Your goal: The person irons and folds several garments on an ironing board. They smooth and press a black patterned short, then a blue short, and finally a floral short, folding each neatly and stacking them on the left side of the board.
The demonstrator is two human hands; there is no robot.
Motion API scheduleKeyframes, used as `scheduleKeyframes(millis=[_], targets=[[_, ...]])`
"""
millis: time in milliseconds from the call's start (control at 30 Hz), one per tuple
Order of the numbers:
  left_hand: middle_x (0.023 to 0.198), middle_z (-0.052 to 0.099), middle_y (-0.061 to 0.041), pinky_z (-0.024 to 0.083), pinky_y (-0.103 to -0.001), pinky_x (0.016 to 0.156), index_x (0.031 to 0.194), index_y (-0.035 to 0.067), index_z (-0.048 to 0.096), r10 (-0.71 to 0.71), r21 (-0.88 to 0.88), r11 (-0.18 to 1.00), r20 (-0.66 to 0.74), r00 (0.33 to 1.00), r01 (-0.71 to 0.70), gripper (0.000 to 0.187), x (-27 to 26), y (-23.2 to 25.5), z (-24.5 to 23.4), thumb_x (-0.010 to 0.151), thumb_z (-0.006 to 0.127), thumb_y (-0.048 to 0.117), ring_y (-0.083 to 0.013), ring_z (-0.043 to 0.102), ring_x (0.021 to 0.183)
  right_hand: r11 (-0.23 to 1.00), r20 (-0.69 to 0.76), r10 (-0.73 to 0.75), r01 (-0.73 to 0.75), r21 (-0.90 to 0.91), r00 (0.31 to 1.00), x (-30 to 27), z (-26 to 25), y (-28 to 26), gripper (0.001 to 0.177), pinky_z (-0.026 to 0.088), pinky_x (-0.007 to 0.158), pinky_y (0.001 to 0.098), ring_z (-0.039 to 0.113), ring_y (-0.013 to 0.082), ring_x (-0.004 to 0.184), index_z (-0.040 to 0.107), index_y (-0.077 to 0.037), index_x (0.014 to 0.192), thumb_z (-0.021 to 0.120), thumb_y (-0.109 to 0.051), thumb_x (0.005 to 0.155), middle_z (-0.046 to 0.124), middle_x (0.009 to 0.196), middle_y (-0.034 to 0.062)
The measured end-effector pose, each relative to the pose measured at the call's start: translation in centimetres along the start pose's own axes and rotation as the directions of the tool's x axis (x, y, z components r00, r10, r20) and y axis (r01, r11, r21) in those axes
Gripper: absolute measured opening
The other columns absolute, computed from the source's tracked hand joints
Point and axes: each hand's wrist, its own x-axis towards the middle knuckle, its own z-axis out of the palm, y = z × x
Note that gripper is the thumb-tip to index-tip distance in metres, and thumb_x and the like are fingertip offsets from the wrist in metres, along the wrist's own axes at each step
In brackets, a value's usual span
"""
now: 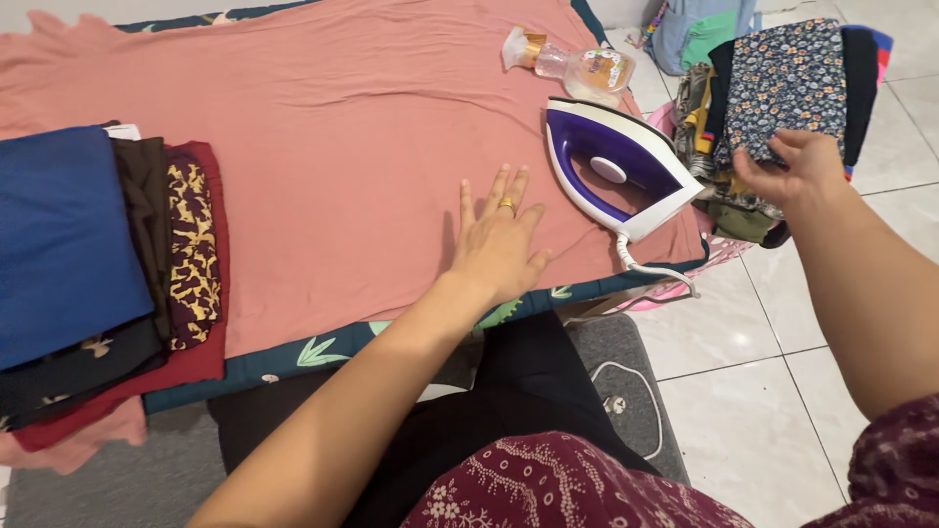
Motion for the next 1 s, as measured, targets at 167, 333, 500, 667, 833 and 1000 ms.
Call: scheduleKeyframes(millis=[167,333,500,667,833,1000], targets=[[0.168,0.014,-0.014,-0.002,-0.064,0.122,0.141,0.016,0.056,-0.037,0.000,0.999,0.043,0.998,0.037,0.064,-0.2,-0.9,-0.3,0.083,0.072,0.039,-0.0292,0.000,0.157,0.976,-0.094,-0.059,0.077,0.204,0.994,4.2,-1.7,-1.1,0.039,0.066,0.084,0.0410,0.068,0.0376,0.110,0.049,0.003,0.138,0.063,-0.007,0.104,0.056,0.131,0.0224],[0.167,0.016,-0.014,-0.001,-0.064,0.121,0.140,0.015,0.056,-0.044,-0.006,0.999,0.011,0.999,0.044,0.064,-1.4,-2.1,-0.5,0.083,0.072,0.038,-0.0304,0.001,0.156,0.981,-0.319,0.099,-0.039,0.189,0.943,5.5,-0.7,-0.7,0.037,0.057,0.064,0.0333,0.075,0.0269,0.085,0.055,-0.002,0.126,0.073,-0.023,0.102,0.069,0.104,0.0150],[0.167,0.016,-0.014,-0.002,-0.064,0.122,0.139,0.016,0.056,-0.099,0.007,0.995,0.020,0.995,0.099,0.062,-2.6,-3.4,-1.0,0.084,0.072,0.039,-0.0307,0.000,0.156,0.954,-0.342,0.194,-0.095,0.285,0.919,5.8,1.0,-0.3,0.033,0.056,0.065,0.0367,0.069,0.0265,0.083,0.055,-0.002,0.120,0.073,-0.024,0.102,0.070,0.101,0.0158],[0.167,0.015,-0.013,-0.003,-0.064,0.122,0.141,0.016,0.055,-0.109,0.026,0.994,0.014,0.994,0.108,0.063,-2.8,-3.7,-1.3,0.084,0.071,0.039,-0.0289,0.000,0.156,0.980,-0.325,0.108,-0.047,0.191,0.939,5.7,2.2,-2.1,0.029,0.053,0.071,0.0384,0.059,0.0226,0.085,0.065,-0.009,0.112,0.077,-0.030,0.097,0.064,0.096,0.0089],[0.167,0.014,-0.013,-0.002,-0.064,0.121,0.141,0.017,0.054,-0.105,0.026,0.994,0.014,0.994,0.105,0.063,-2.7,-3.8,-1.0,0.084,0.070,0.039,-0.0291,0.000,0.156,0.842,-0.148,-0.031,0.106,0.529,0.989,5.4,2.8,-4.6,0.054,0.064,0.083,0.0495,0.070,0.0425,0.103,0.059,0.005,0.123,0.065,-0.043,0.099,0.069,0.110,0.0293],[0.167,0.015,-0.014,-0.003,-0.065,0.122,0.140,0.017,0.056,-0.098,0.005,0.995,0.018,0.995,0.098,0.061,-2.9,-3.9,-0.5,0.085,0.070,0.039,-0.0294,0.000,0.157,0.660,0.191,-0.171,-0.031,0.751,0.967,5.3,5.7,-8.2,0.065,0.067,0.088,0.0555,0.073,0.0493,0.114,0.056,0.013,0.131,0.053,-0.046,0.105,0.070,0.120,0.0374]])
